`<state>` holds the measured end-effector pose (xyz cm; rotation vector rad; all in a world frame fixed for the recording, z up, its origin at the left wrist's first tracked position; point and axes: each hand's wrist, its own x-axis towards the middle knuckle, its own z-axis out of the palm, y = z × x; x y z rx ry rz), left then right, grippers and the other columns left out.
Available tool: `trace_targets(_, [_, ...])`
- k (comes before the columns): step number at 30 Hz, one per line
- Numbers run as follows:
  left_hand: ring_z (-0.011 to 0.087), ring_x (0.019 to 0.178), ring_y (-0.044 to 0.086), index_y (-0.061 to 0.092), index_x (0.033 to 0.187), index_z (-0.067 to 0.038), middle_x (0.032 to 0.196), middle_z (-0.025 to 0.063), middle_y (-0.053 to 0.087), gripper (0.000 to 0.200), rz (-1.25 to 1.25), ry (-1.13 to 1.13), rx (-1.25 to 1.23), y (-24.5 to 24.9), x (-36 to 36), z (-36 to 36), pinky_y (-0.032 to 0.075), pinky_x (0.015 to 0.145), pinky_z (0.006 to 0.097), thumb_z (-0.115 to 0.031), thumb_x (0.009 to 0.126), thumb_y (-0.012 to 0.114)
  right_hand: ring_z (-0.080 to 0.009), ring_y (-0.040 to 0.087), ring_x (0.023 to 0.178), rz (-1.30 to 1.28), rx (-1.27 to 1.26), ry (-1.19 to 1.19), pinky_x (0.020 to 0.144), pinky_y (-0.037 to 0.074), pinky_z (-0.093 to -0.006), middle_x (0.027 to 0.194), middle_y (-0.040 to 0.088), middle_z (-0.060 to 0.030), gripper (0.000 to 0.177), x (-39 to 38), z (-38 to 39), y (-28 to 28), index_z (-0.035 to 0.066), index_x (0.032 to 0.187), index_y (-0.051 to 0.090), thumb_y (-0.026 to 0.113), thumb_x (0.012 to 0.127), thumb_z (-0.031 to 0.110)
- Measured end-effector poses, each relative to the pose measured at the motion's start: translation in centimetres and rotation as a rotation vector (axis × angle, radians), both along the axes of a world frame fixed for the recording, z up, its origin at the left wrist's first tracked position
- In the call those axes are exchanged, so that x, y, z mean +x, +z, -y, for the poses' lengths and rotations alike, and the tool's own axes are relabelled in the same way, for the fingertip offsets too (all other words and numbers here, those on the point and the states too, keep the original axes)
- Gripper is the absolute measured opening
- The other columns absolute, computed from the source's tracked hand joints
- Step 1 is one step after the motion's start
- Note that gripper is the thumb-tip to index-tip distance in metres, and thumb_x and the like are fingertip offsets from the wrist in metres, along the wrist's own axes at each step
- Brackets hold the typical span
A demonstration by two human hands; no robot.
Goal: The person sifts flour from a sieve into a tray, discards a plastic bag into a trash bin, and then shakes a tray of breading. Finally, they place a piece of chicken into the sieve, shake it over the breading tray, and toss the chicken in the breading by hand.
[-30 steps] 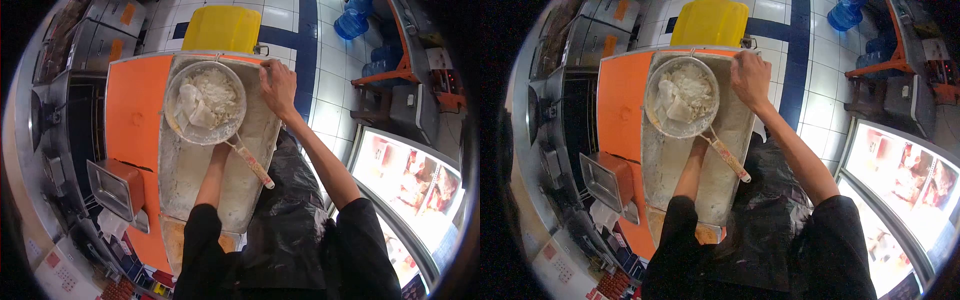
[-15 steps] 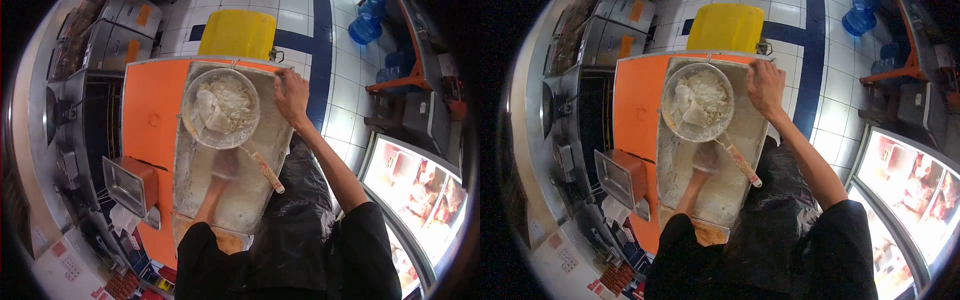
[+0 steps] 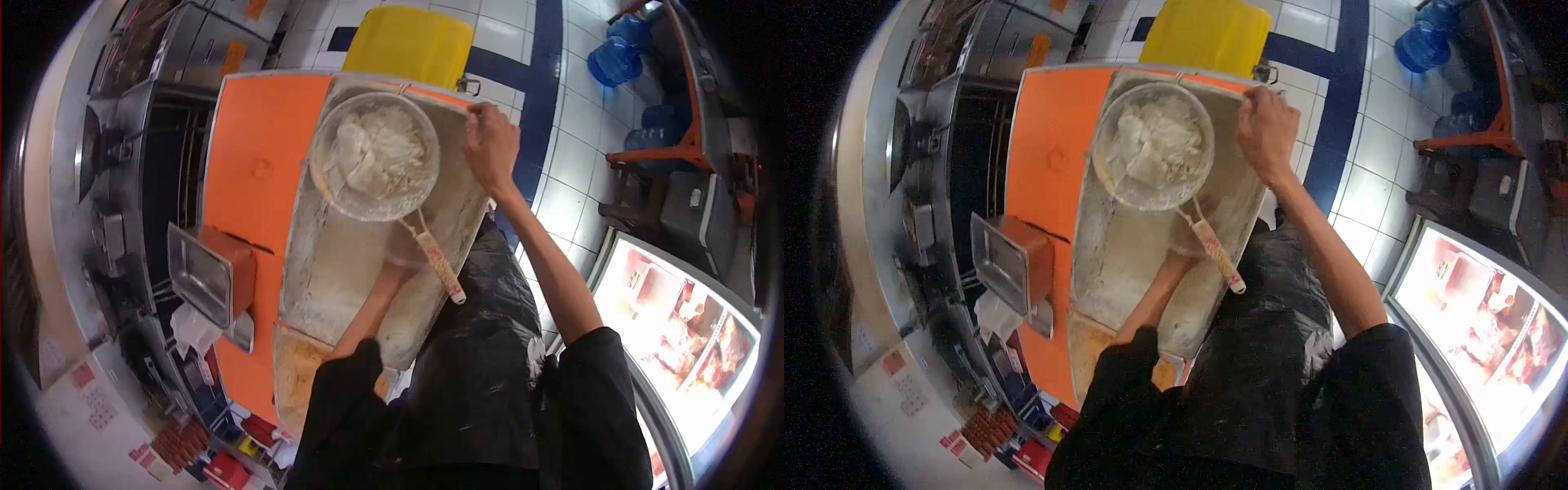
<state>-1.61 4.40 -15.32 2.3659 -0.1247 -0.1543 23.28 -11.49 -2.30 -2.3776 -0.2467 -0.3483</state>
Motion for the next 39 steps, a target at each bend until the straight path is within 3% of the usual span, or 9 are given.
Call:
trace_targets(4, [0.035,0.087,0.059,0.062,0.094,-0.007,0.092,0.0152,0.062,0.019,-0.037,-0.055,0.16,7.4,2.1,3.2,0.046,0.078,0.0469,-0.014,0.078,0.064,-0.0264,0.059,0.09,-0.012,0.01,0.017,0.082,0.038,-0.0403,0.091,0.064,-0.0073,0.013,0.1,0.1,-0.3,0.009,0.1,0.06,0.052,0.091,0.016])
trace_targets(6, [0.0347,0.092,0.059,0.064,0.096,-0.008,0.092,0.0149,0.062,0.017,0.206,-0.039,0.144,1.8,-6.8,2.0,0.045,0.082,0.0473,-0.016,0.08,0.062,-0.0262,0.059,0.09,-0.001,-0.003,0.006,0.082,0.038,-0.0405,0.091,0.064,-0.0072,0.013,0.3,0.0,-0.5,0.009,0.1,0.06,0.052,0.091,0.016])
trace_targets(10, [0.0363,0.109,0.057,0.065,0.106,-0.008,0.111,0.0179,0.063,0.027,-0.271,-0.17,0.24,10.2,-10.5,-0.5,0.042,0.095,0.0478,-0.022,0.085,0.056,-0.0261,0.059,0.089,0.031,-0.011,0.003,0.081,0.037,-0.0409,0.09,0.064,-0.0072,0.013,0.2,0.1,-0.7,0.01,0.1,0.06,0.052,0.092,0.016])
trace_targets(14, [0.0385,0.12,0.052,0.06,0.118,-0.003,0.127,0.0218,0.057,0.04,-0.55,-0.009,0.333,5.3,-13.5,-2.6,0.036,0.106,0.0459,-0.031,0.091,0.05,-0.0264,0.059,0.089,0.015,0.014,0.018,0.08,0.038,-0.0409,0.09,0.064,-0.0083,0.013,0.0,0.1,-0.3,0.01,0.099,0.061,0.053,0.092,0.017])
trace_targets(18, [0.039,0.121,0.051,0.055,0.125,-0.001,0.125,0.0249,0.057,0.048,-0.757,0.266,0.282,9.8,-10.7,2.4,0.034,0.108,0.0438,-0.037,0.093,0.049,-0.0263,0.059,0.092,-0.004,-0.003,0.005,0.082,0.038,-0.0413,0.091,0.064,-0.0086,0.014,0.1,0.0,-0.5,0.01,0.099,0.061,0.052,0.091,0.016])
trace_targets(27, [0.039,0.128,0.045,0.046,0.134,0.004,0.136,0.0277,0.049,0.066,-0.692,0.437,-0.031,6.2,-9.7,4.5,0.034,0.108,0.0396,-0.046,0.091,0.054,-0.0253,0.06,0.098,0.06,0.003,0.034,0.083,0.039,-0.0406,0.095,0.065,-0.0074,0.014,0.6,-0.1,-0.7,0.01,0.101,0.061,0.051,0.093,0.017])
trace_targets(32, [0.0329,0.115,0.055,0.051,0.129,0.002,0.119,0.0193,0.061,0.056,-0.513,0.496,-0.385,0.7,-12.6,1.2,0.043,0.099,0.0378,-0.037,0.091,0.06,-0.0259,0.059,0.097,0.039,0.035,0.031,0.083,0.038,-0.0421,0.095,0.065,-0.0075,0.014,0.5,-0.3,-0.4,0.01,0.101,0.06,0.052,0.091,0.015])
trace_targets(36, [0.024,0.114,0.055,0.049,0.132,-0.002,0.124,0.0122,0.055,0.049,-0.585,0.93,-1.123,13.3,-5.0,-0.5,0.05,0.088,0.035,-0.031,0.094,0.059,-0.0261,0.059,0.096,0.036,0.041,0.04,0.083,0.038,-0.0424,0.095,0.064,-0.0079,0.014,0.6,-0.1,-0.6,0.009,0.1,0.06,0.053,0.09,0.014])
trace_targets(39, [0.0248,0.118,0.052,0.045,0.135,-0.001,0.133,0.0114,0.05,0.05,-0.021,0.845,-1.097,17.0,1.3,-0.4,0.049,0.092,0.0361,-0.028,0.095,0.059,-0.0258,0.059,0.096,0.034,0.04,0.049,0.083,0.038,-0.0422,0.096,0.064,-0.0078,0.014,0.6,-0.1,-0.4,0.009,0.1,0.061,0.054,0.09,0.015])
